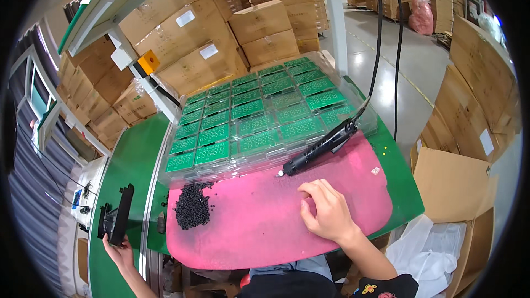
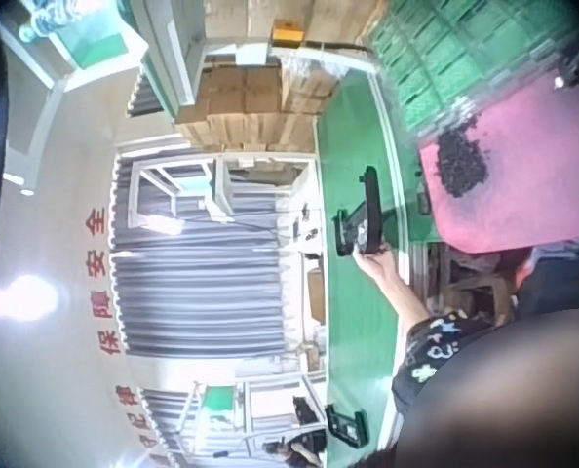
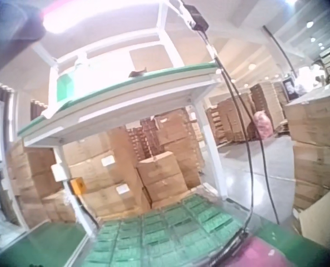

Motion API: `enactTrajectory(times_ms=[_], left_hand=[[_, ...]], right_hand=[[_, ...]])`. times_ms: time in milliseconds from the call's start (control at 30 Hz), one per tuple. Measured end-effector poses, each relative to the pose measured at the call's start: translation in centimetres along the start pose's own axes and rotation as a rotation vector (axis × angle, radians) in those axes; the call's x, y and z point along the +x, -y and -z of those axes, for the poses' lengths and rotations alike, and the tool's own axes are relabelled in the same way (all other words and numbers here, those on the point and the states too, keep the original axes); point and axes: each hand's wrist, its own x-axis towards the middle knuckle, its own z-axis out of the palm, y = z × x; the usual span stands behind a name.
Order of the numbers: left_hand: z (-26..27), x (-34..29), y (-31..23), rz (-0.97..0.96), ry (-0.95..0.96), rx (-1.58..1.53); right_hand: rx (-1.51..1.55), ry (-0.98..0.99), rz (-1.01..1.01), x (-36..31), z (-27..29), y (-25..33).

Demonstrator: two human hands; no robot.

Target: The recorder is assembling electronic circuit boards into plastic housings using an electric screwdriver.

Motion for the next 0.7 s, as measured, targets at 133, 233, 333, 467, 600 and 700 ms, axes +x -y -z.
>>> enactTrajectory(times_ms=[133, 233, 333, 467, 600, 700], left_hand=[[5.9, 7.3, 1.3, -0.16, -0.313, -0.129], [1.0, 4.3, 4.2, -0.401, -0.348, 0.037], [-1.2, 1.6, 8.0, -0.582, -0.268, 0.35], [-4.9, -2.5, 9.5, -0.657, 0.071, 0.685], [-8.6, -3.6, 11.0, -0.662, 0.379, 0.795], [-11.0, -4.2, 13.1, -0.708, 0.524, 0.889]], right_hand=[[0.077, -0.172, 0.308, -1.3, 1.5, -0.1], [0.109, -0.59, 0.099, -4.9, 3.4, 0.8], [0.043, -0.836, -0.18, -9.6, 7.9, -0.4], [-0.401, -1.172, -0.649, -20.0, 13.7, -5.7], [-1.29, -1.134, -0.838, -40.9, 18.4, -12.3], [-1.706, -0.939, -1.327, -59.1, 18.0, -13.0]])
